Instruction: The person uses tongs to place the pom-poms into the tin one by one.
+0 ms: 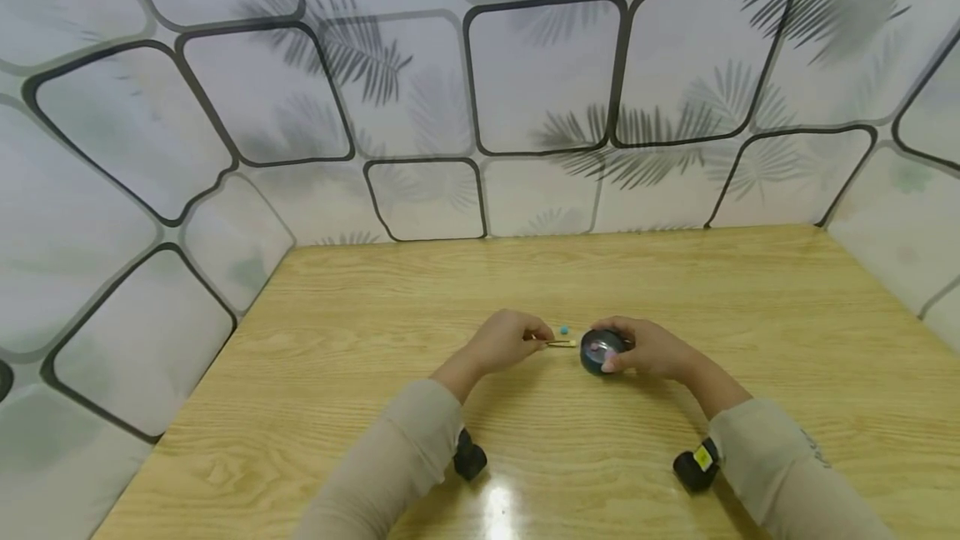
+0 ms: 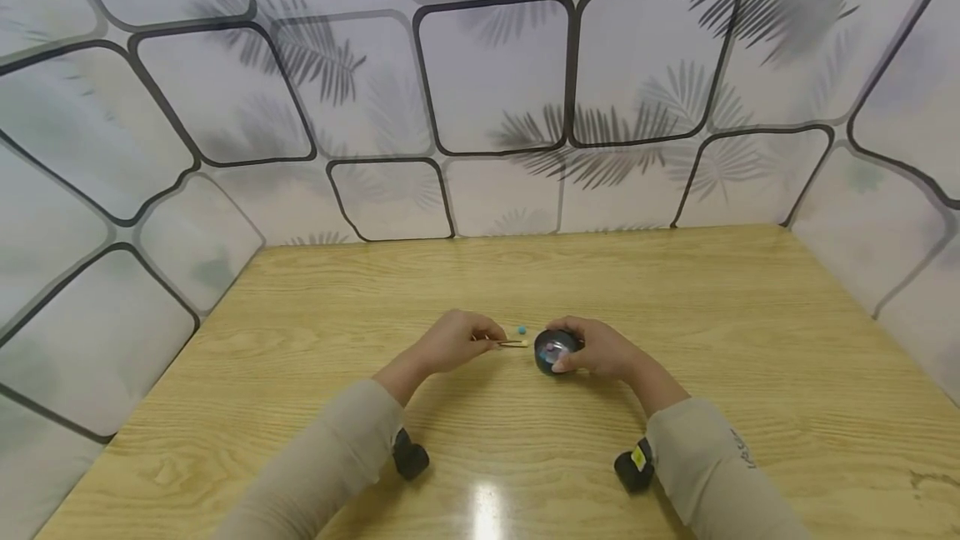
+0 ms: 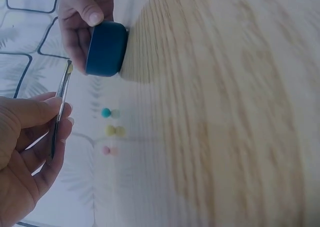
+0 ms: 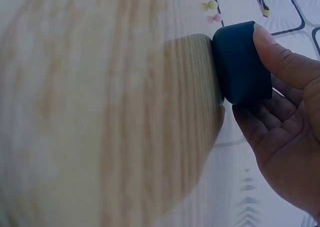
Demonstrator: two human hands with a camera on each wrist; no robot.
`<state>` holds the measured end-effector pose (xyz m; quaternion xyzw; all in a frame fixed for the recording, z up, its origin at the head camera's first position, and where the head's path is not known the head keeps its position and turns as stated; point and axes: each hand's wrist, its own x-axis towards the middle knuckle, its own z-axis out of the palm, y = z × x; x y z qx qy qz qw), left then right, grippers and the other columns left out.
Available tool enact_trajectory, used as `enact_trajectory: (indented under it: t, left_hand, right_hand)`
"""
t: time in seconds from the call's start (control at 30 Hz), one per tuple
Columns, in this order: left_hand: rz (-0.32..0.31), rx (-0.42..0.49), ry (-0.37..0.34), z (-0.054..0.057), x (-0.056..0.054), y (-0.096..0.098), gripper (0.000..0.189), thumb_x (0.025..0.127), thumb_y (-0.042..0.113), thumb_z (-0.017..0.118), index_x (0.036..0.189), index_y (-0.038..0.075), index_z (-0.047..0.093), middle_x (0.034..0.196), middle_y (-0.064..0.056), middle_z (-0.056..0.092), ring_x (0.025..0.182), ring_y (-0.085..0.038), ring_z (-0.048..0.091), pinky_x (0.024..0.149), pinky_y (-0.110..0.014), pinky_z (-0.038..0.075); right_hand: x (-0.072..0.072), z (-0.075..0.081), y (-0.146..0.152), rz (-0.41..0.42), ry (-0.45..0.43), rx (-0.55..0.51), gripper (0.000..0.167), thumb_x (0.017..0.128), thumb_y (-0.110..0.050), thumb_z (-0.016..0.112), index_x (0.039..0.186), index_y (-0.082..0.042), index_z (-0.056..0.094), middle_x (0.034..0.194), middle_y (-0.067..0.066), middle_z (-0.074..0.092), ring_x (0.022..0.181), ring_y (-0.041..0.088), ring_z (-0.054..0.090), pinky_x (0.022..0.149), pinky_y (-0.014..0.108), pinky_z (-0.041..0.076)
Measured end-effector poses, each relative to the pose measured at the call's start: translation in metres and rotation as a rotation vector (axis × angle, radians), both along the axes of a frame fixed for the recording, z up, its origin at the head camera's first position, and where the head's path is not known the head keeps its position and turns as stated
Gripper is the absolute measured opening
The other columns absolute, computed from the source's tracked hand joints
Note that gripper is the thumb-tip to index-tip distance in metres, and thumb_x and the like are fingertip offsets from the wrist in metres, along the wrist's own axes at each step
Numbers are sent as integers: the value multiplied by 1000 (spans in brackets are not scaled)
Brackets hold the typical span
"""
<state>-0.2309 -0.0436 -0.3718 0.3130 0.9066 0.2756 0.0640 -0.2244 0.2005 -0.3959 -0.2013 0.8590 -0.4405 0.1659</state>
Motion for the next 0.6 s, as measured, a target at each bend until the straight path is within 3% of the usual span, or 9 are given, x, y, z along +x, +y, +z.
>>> enact_trajectory:
  t: [0.37,0.6]
  left_hand:
    - [-11,38,-39,-1,-5,14,14,82,10,58,93,11,67,89,3,63,76,-6,55,65,-16,42]
    - [-58,-6,52,-4,-9,23,14,81,9,60,92,10,67,85,2,64,75,-4,56,64,-14,42]
  right_hand:
    - [0,0,1,16,14,-9,61,70,-22,71,120,0,44,114,21,47,98,30,46,80,42,37]
    - [-1,1,1,15,2,1,62,71,-21,70,122,1,43,116,22,46,99,31,45,80,42,37]
